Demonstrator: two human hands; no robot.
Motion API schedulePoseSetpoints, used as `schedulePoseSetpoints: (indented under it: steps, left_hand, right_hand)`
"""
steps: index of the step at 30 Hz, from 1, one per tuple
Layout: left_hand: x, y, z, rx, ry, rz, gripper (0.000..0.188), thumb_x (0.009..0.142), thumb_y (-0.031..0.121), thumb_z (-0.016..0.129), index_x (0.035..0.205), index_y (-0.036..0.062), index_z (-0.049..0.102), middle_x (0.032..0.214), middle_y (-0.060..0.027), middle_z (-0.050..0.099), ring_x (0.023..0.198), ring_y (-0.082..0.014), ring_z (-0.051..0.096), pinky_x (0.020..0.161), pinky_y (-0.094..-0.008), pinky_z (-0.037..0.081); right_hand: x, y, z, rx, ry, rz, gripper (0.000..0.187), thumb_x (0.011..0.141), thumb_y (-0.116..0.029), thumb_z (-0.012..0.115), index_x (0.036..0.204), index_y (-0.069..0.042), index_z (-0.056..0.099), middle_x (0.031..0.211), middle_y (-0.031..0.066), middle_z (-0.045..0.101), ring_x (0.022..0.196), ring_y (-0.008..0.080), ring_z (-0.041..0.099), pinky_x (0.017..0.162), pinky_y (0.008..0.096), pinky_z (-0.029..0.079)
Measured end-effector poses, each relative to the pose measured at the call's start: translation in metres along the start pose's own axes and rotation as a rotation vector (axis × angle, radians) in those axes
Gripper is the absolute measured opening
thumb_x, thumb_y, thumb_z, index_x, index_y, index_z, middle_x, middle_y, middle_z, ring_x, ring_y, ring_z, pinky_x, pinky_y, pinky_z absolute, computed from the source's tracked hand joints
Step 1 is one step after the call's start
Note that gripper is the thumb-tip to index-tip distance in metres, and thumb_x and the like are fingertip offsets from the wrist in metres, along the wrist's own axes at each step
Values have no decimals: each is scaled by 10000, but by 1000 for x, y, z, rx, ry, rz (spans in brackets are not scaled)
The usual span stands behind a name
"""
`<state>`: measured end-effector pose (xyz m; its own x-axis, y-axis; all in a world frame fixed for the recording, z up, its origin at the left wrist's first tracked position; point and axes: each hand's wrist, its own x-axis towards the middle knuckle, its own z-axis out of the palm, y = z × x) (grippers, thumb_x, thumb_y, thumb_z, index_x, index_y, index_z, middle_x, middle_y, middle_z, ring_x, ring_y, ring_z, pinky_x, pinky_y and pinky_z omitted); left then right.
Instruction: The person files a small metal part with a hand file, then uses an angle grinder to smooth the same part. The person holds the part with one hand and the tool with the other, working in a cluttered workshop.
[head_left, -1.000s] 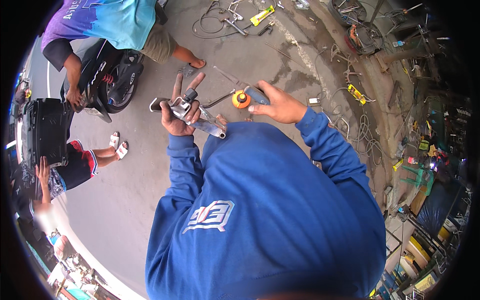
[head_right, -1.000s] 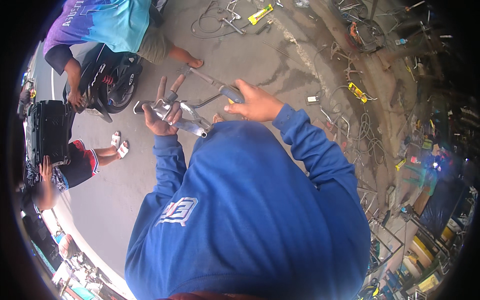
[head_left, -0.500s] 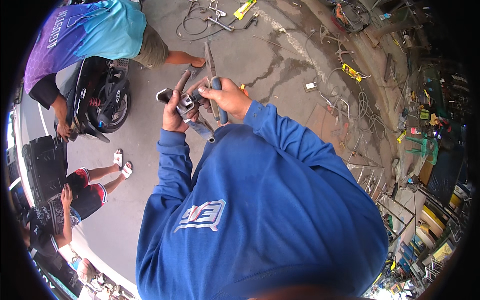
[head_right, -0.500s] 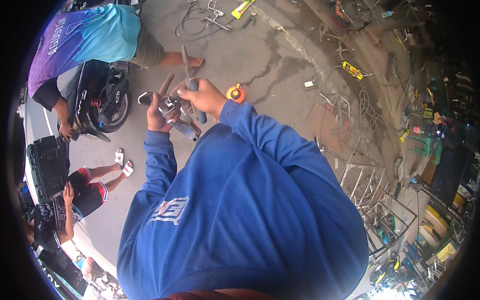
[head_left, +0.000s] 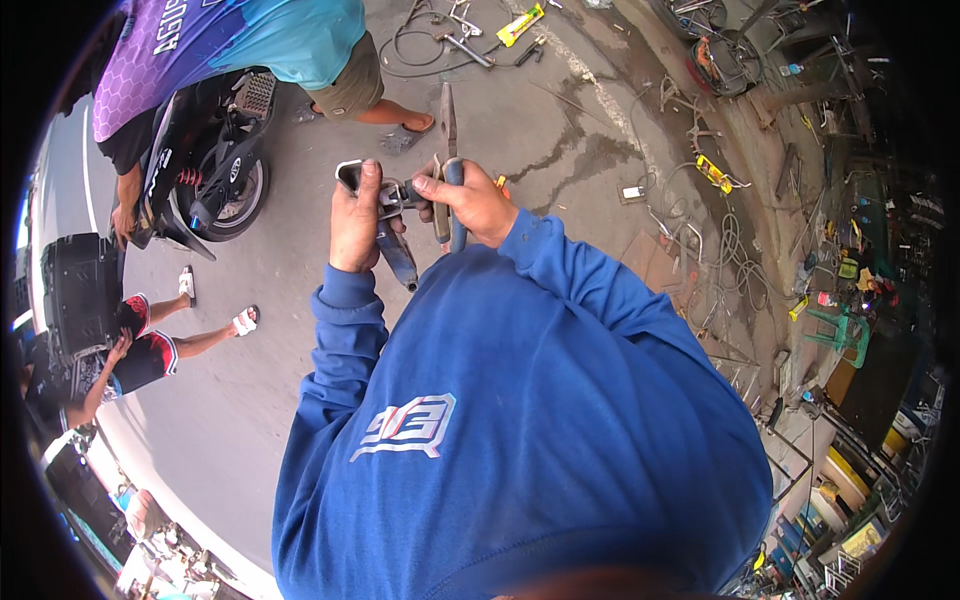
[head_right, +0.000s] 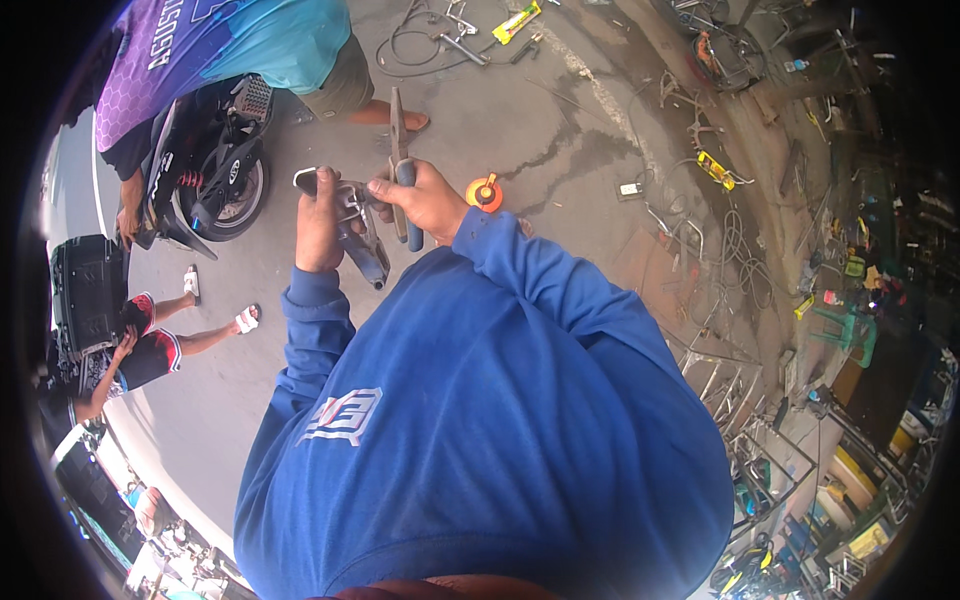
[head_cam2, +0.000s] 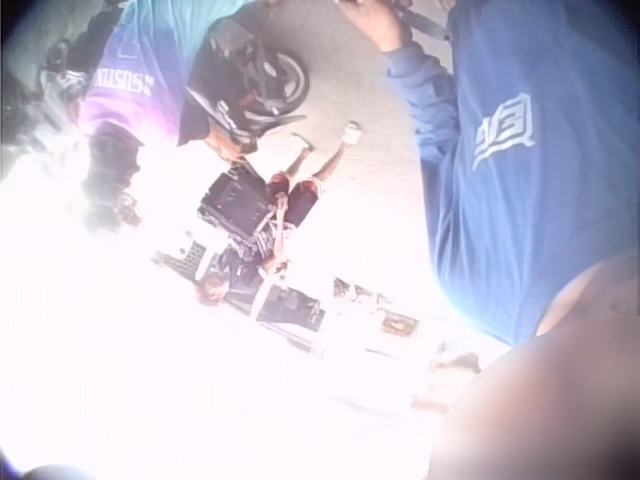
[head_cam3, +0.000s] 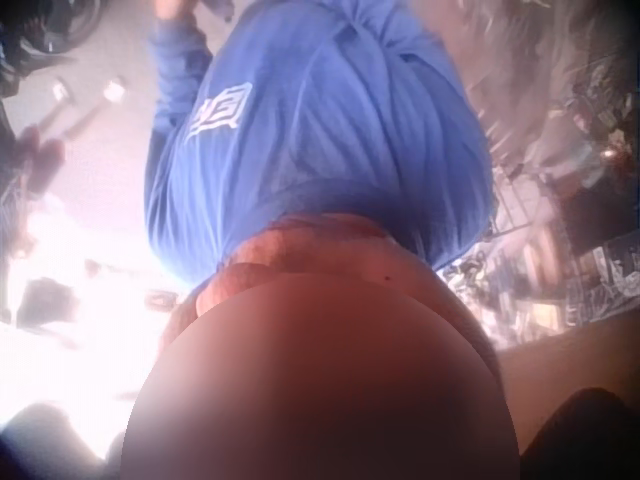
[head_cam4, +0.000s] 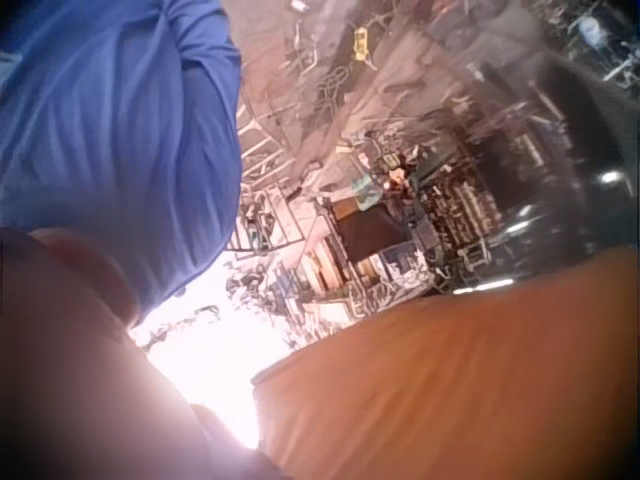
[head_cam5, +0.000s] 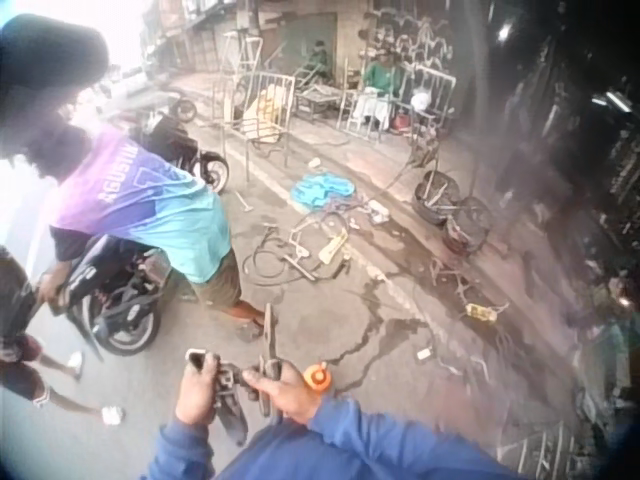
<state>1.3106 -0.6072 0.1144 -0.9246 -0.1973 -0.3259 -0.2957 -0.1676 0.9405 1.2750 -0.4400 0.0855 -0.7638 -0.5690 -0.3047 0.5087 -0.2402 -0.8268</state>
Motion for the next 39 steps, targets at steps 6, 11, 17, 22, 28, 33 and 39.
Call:
schedulePoseSetpoints:
  steps: [6,11,17,22,28,33,39]
  left_hand:
    - [-22,12,26,-47,56,95,332,947,376,566,1017,53,530,797,-59,592,533,-116,543,409,-247,395]
    - [-34,15,61,-146,112,76,218,911,265,594,976,70,519,757,-42,556,512,-128,519,407,-249,368]
    - [-55,16,82,-243,134,9,189,914,233,583,882,51,545,647,-23,538,420,-107,469,366,-249,348]
    - [-65,23,85,-271,106,13,181,910,216,591,852,49,552,610,-7,533,401,-96,460,357,-248,348]
    - [-74,41,90,-253,119,116,217,914,267,601,916,59,542,737,-55,592,468,-103,487,380,-240,356]
    - [-80,62,90,-213,105,131,215,926,259,602,950,69,504,707,-35,562,425,-101,466,363,-238,351]
    - [-80,70,98,-228,136,98,235,925,270,594,965,66,486,693,-39,545,404,-110,460,355,-249,360]
  right_hand:
    - [-25,-26,-11,-502,-69,-416,290,882,-214,711,1061,-22,589,902,71,649,821,180,631,785,325,507]
    - [-35,-51,-35,-737,-176,-808,366,820,-138,762,1099,-13,559,920,103,621,790,209,615,724,347,493]
    - [-31,-59,-53,-738,-438,-1089,435,715,-30,776,1092,-20,561,899,114,594,797,280,591,712,389,462]
    - [-34,-67,-54,-786,-517,-1205,319,823,-56,739,1089,-6,569,934,131,608,829,252,593,727,353,482]
    - [-54,-70,-57,-784,-316,-1145,418,739,-80,784,1101,-32,580,1022,119,642,850,281,617,732,370,484]
    - [-36,-82,-56,-987,-275,-1589,414,785,-111,766,1139,-13,576,1016,155,641,874,308,633,767,400,495]
    - [-30,-85,-46,-852,-292,-1578,344,859,-146,719,1119,20,566,949,172,642,805,287,636,705,368,503]
